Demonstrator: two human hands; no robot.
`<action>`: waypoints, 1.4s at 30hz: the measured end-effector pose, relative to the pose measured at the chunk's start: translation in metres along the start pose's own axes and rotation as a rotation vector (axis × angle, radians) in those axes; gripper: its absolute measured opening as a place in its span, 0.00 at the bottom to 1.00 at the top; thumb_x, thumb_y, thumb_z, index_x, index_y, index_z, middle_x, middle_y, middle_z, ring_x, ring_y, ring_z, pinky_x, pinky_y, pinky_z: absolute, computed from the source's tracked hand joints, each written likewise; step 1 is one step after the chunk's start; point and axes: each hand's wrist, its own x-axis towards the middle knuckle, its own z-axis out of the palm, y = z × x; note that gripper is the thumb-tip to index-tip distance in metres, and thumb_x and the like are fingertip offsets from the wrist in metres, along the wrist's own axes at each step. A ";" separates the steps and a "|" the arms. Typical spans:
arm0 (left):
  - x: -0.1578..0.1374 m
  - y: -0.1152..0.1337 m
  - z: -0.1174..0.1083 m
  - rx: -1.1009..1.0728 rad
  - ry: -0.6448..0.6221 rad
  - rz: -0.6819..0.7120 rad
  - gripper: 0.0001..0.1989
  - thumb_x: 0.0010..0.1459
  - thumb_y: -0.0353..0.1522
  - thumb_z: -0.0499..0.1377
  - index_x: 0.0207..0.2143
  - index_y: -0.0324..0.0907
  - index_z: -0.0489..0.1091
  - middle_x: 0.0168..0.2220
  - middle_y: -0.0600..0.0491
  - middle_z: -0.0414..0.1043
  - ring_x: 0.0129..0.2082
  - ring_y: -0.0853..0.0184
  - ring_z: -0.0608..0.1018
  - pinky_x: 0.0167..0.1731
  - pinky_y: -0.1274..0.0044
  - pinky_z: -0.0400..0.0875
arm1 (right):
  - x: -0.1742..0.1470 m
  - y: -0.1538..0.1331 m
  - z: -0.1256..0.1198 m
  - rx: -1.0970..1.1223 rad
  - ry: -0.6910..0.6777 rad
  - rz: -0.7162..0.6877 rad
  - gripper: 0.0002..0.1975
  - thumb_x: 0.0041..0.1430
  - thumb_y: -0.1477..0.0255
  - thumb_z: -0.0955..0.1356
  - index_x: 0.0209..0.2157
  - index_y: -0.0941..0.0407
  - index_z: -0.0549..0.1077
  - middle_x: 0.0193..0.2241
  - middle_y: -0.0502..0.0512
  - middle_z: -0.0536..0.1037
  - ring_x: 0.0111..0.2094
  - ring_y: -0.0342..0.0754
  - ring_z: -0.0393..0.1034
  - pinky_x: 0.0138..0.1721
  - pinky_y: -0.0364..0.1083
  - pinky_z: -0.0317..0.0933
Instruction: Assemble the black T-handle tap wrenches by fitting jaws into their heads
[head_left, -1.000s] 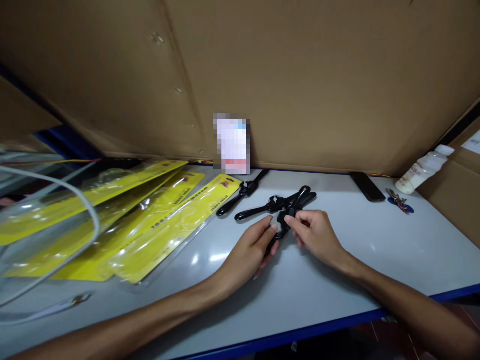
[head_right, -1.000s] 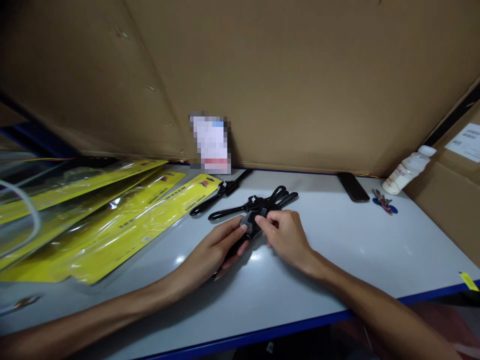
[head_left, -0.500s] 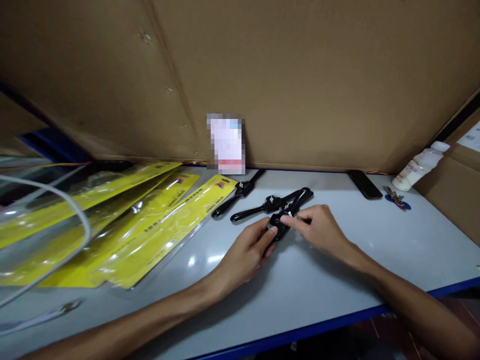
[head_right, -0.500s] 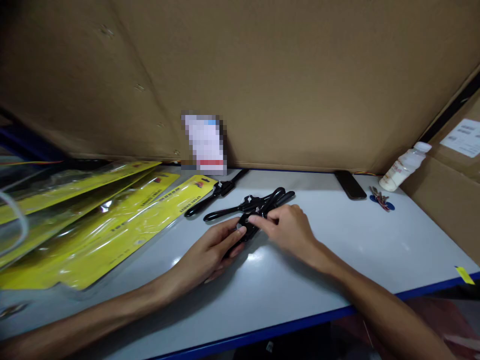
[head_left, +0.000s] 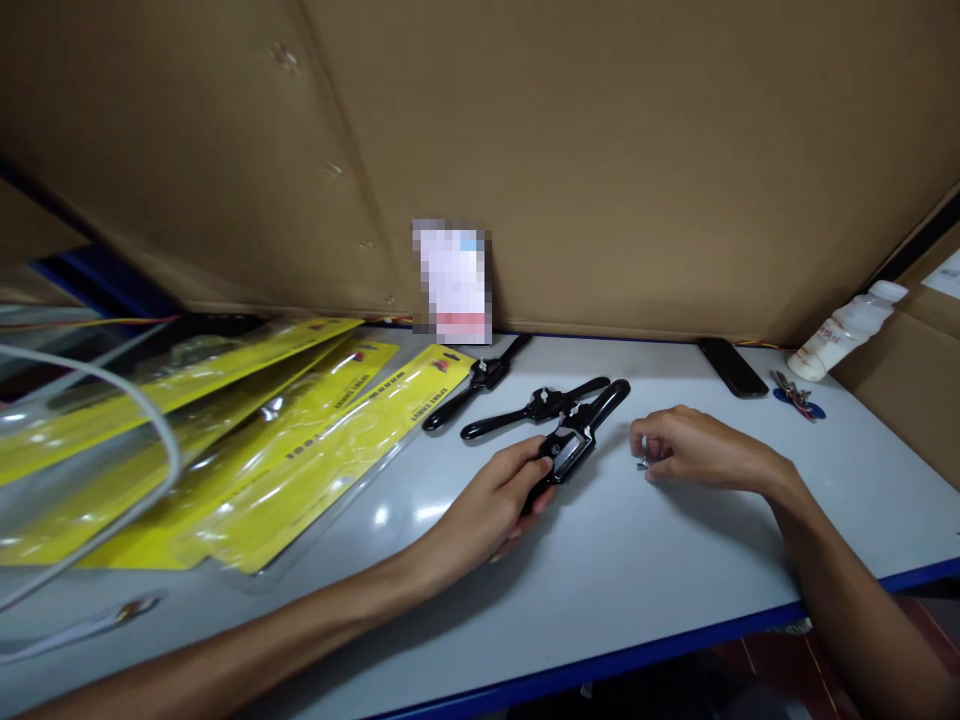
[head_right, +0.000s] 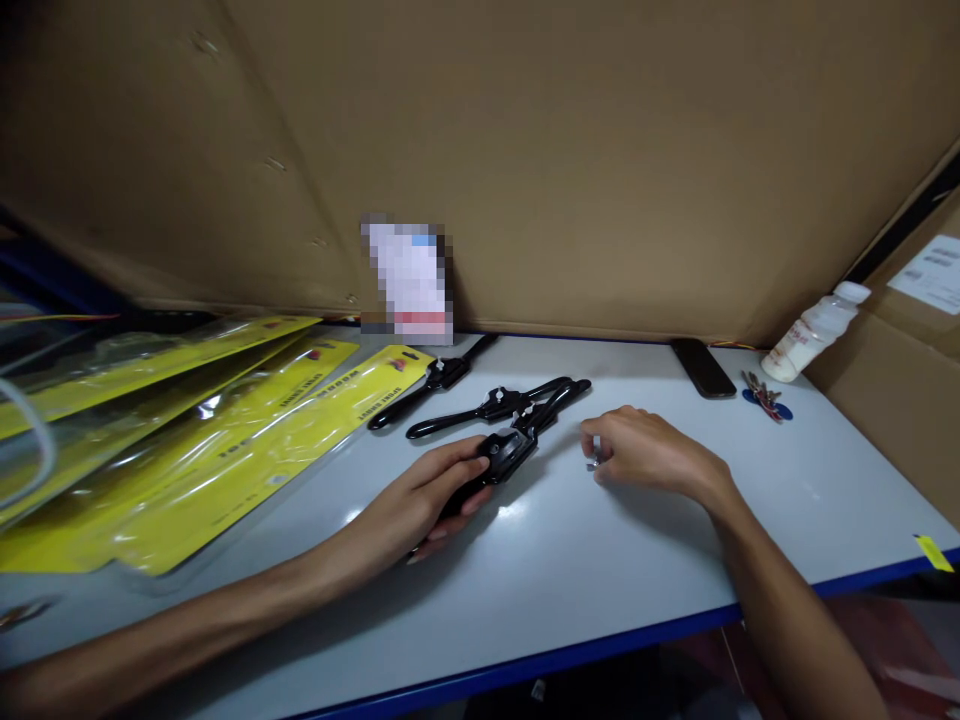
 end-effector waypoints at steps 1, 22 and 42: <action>0.000 0.001 0.000 0.001 -0.002 -0.008 0.10 0.63 0.40 0.50 0.31 0.45 0.57 0.23 0.63 0.58 0.14 0.78 0.55 0.07 0.88 0.52 | 0.001 -0.002 0.002 -0.017 0.010 -0.012 0.06 0.52 0.79 0.68 0.32 0.54 0.73 0.30 0.50 0.75 0.34 0.46 0.64 0.33 0.45 0.52; -0.002 0.002 0.000 -0.150 0.072 -0.002 0.11 0.67 0.38 0.49 0.31 0.46 0.56 0.22 0.64 0.57 0.13 0.78 0.53 0.07 0.88 0.50 | 0.020 -0.022 0.014 0.903 -0.077 -0.007 0.08 0.62 0.72 0.64 0.36 0.57 0.74 0.21 0.43 0.61 0.18 0.39 0.48 0.20 0.42 0.44; -0.004 -0.005 0.003 0.019 0.059 0.114 0.18 0.64 0.49 0.54 0.32 0.46 0.59 0.21 0.64 0.57 0.13 0.77 0.56 0.09 0.85 0.51 | 0.028 -0.026 0.029 0.822 -0.012 -0.079 0.08 0.63 0.70 0.67 0.31 0.58 0.74 0.21 0.44 0.63 0.23 0.40 0.52 0.25 0.42 0.47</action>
